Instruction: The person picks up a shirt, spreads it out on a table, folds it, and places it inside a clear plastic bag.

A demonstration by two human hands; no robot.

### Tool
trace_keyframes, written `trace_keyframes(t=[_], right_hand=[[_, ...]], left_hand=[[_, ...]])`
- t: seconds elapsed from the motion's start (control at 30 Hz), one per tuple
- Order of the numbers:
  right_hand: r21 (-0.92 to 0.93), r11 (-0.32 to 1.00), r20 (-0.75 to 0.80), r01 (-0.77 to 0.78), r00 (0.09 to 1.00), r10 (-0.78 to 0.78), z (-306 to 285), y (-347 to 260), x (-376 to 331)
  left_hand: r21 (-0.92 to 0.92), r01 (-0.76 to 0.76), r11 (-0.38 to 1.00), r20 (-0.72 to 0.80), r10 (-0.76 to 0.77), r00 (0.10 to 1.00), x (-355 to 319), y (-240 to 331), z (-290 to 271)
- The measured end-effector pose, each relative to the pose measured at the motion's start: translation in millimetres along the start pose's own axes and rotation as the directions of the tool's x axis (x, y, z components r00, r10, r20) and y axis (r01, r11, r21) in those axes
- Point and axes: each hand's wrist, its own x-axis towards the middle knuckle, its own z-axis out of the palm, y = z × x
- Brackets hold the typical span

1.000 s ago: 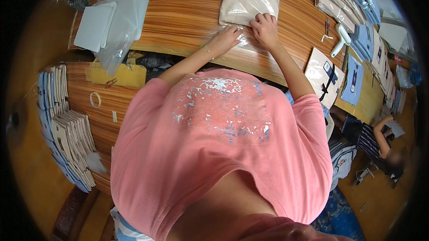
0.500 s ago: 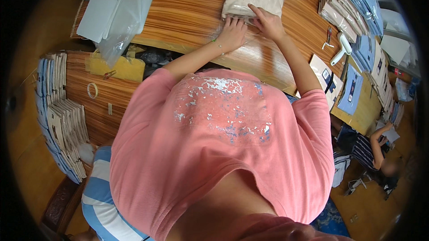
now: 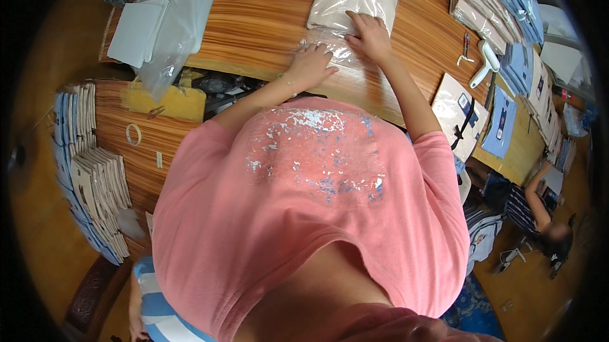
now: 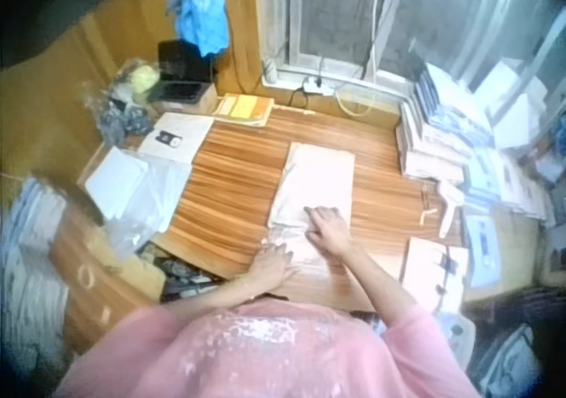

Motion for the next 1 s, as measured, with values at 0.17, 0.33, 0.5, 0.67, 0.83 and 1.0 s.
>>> trace_keyframes(t=[0.17,0.33,0.5,0.67,0.83,1.0], right_hand=[[0.052,0.997,-0.096,0.057,0.994,-0.052,17,-48,-28],[0.231,0.962,0.024,-0.142,0.990,0.140,53,-91,-11],[0.221,0.949,0.134,-0.223,0.971,0.197,58,-102,-7],[0.197,0.937,0.161,-0.287,0.953,0.258,54,-109,-1],[0.164,0.981,0.101,-0.108,0.991,0.092,56,-105,-6],[0.092,0.981,0.119,0.173,0.976,-0.183,24,-120,-12]], left_hand=[[-0.389,-0.140,0.910,-0.202,0.064,0.977,6,-31,-55],[-0.131,-0.396,0.909,-0.395,0.319,0.862,84,-71,-63],[0.202,-0.763,0.614,-0.233,0.787,0.571,131,-58,-31],[0.018,-0.824,0.566,-0.129,0.819,0.559,145,-66,3],[0.097,-0.828,0.552,-0.149,0.831,0.536,139,-66,11],[0.099,-0.805,0.585,-0.125,0.810,0.573,136,-66,7]])
